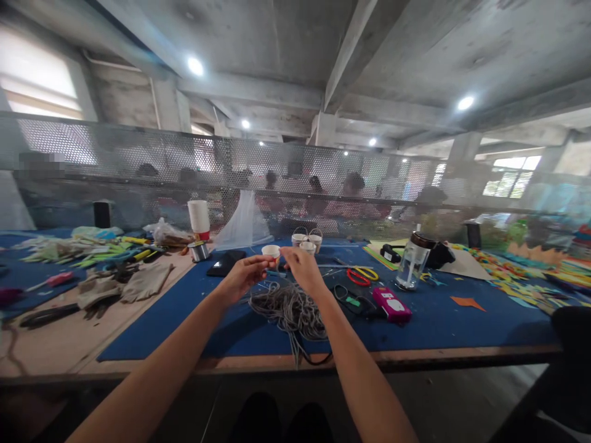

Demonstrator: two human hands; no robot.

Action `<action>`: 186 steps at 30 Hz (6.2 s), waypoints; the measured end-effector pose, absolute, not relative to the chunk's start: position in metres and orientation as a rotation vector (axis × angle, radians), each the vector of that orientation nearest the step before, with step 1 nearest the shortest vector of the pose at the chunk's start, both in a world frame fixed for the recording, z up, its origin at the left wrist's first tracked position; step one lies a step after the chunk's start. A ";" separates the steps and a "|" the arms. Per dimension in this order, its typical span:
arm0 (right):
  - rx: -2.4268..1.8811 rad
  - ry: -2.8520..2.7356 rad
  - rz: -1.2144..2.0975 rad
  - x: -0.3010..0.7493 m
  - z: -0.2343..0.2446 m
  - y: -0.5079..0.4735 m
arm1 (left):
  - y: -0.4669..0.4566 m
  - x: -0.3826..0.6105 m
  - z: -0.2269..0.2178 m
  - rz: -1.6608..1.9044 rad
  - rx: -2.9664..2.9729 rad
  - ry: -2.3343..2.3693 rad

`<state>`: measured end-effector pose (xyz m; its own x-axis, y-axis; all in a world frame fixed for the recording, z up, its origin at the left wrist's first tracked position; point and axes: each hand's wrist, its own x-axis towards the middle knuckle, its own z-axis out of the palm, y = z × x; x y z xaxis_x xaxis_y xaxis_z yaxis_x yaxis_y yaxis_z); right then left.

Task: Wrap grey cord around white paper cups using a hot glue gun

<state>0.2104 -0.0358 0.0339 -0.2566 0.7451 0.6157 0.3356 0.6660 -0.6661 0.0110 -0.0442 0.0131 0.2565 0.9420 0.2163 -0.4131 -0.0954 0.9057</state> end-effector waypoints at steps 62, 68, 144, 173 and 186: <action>-0.787 -1.458 1.147 0.185 0.003 -0.027 | -0.038 0.023 0.003 1.401 1.611 0.920; -0.782 -1.479 1.088 0.185 0.000 -0.026 | -0.038 0.023 0.002 1.373 1.568 0.924; -0.873 -1.837 0.768 0.187 -0.005 -0.019 | -0.032 0.023 0.007 1.429 1.611 1.071; -1.009 -1.552 0.540 0.204 -0.007 -0.005 | 0.049 -0.004 0.003 1.236 2.530 1.567; -0.843 -1.451 0.680 0.201 0.005 -0.014 | -0.015 0.006 0.018 1.352 1.523 0.803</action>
